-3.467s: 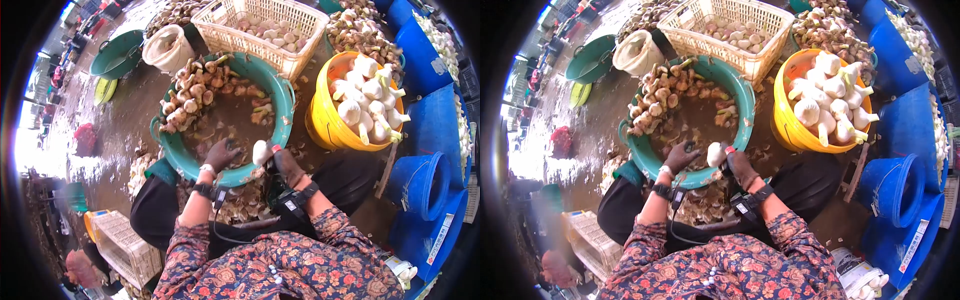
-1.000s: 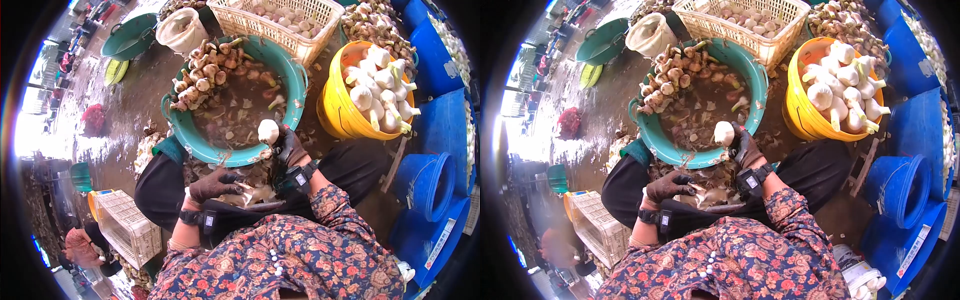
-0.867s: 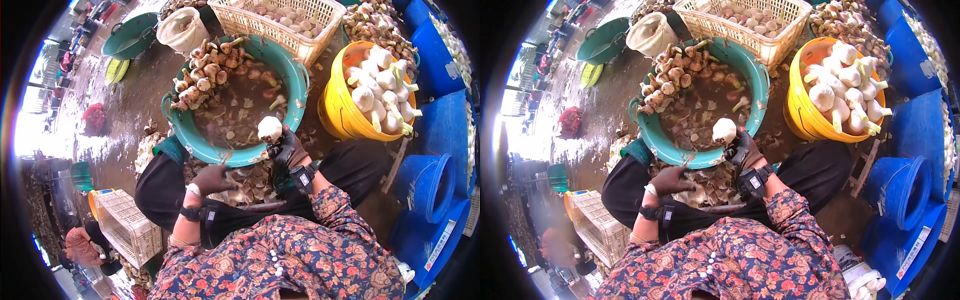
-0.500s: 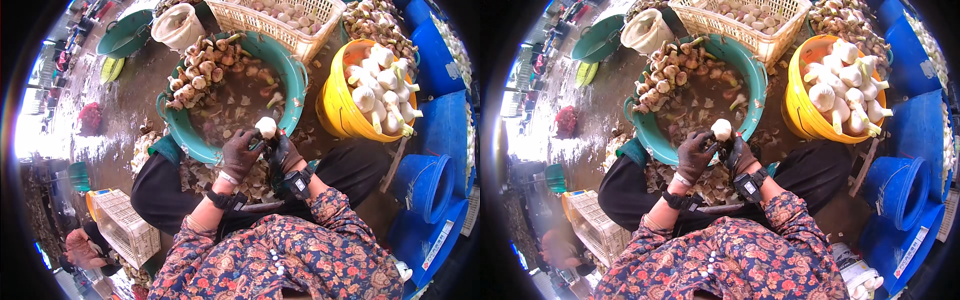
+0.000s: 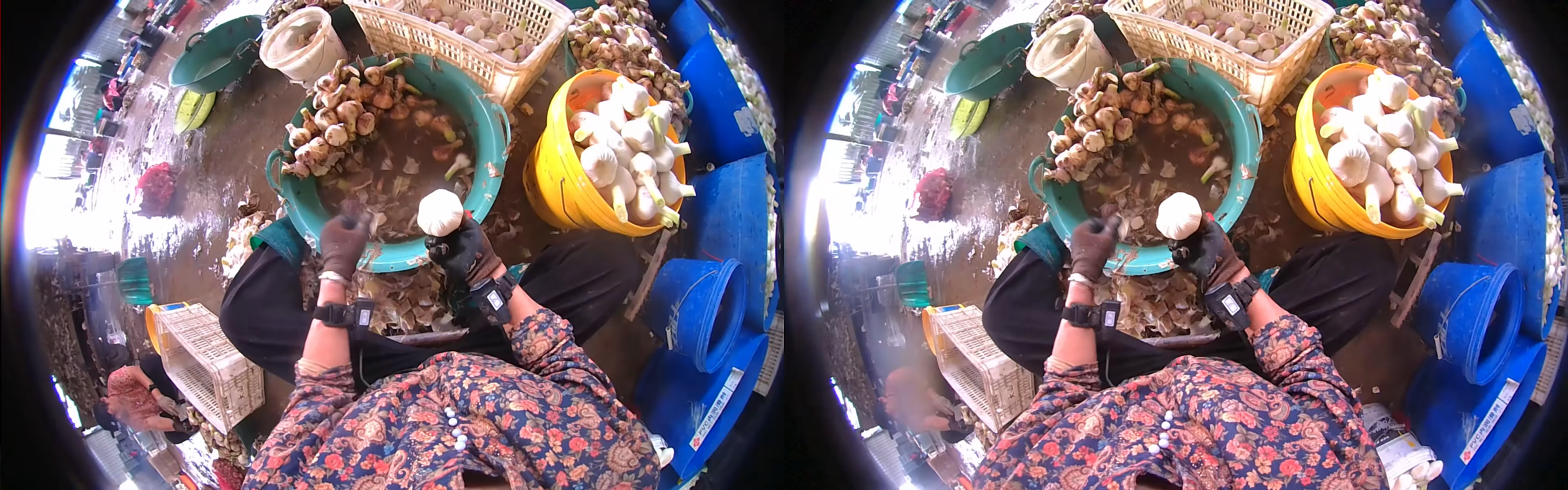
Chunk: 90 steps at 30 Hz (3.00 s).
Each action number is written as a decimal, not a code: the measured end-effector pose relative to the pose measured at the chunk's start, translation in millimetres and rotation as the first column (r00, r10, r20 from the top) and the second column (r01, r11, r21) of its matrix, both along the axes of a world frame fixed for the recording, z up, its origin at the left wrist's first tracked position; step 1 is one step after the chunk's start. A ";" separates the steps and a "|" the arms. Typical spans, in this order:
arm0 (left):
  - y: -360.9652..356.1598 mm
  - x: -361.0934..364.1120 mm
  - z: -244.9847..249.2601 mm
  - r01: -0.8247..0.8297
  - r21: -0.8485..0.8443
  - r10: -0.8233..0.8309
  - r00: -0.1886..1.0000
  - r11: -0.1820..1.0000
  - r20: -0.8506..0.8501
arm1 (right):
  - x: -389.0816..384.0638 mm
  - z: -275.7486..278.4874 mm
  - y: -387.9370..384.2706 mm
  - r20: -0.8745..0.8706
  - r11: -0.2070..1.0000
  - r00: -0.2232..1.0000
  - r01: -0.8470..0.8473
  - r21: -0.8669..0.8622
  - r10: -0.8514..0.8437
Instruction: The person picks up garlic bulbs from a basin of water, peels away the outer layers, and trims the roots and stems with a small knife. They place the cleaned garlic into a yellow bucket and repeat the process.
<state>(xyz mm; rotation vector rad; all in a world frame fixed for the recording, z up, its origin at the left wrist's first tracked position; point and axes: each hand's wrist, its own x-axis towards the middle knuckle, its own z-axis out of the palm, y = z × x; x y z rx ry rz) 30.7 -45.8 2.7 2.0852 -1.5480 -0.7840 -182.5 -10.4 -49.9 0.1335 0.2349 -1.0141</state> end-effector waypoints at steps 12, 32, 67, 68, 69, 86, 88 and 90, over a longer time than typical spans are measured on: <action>-1.8 -22.3 -52.5 0.307 -0.094 -0.320 0.881 0.947 -0.349 | -12.5 29.4 -13.2 -0.871 0.996 0.488 0.083 -0.015 -0.054; -177.2 -133.2 -198.0 0.417 0.233 -0.403 0.909 0.879 -0.108 | -101.7 174.3 -56.3 -0.469 0.792 -0.674 -0.299 -0.533 -0.570; 31.1 -47.8 20.3 0.614 -0.178 -0.638 0.716 0.769 -0.283 | -10.3 -4.2 18.8 -0.827 0.965 0.557 -0.253 -0.072 0.084; 29.9 -46.0 19.7 0.612 -0.174 -0.635 0.719 0.771 -0.283 | -9.9 -6.7 19.8 -0.908 0.930 0.419 -0.331 -0.159 -0.007; 28.5 -44.6 18.3 0.639 -0.035 -0.616 0.723 0.768 -0.313 | -15.1 -12.9 17.5 -0.819 0.903 0.561 -0.405 -0.143 0.121; 46.4 -52.1 -0.2 0.365 -0.160 -0.399 0.829 0.917 -0.392 | -1.5 -0.8 11.0 -0.780 0.989 0.625 -0.079 -0.122 -0.046; 44.0 -53.2 -1.7 0.395 -0.142 -0.420 0.847 0.907 -0.326 | 6.3 3.2 16.7 -0.930 0.936 0.279 -0.189 -0.298 -0.239; 43.9 -53.3 0.7 0.434 -0.114 -0.448 0.856 0.894 -0.256 | 1.6 8.7 18.0 -0.949 0.910 0.041 -0.272 -0.312 -0.313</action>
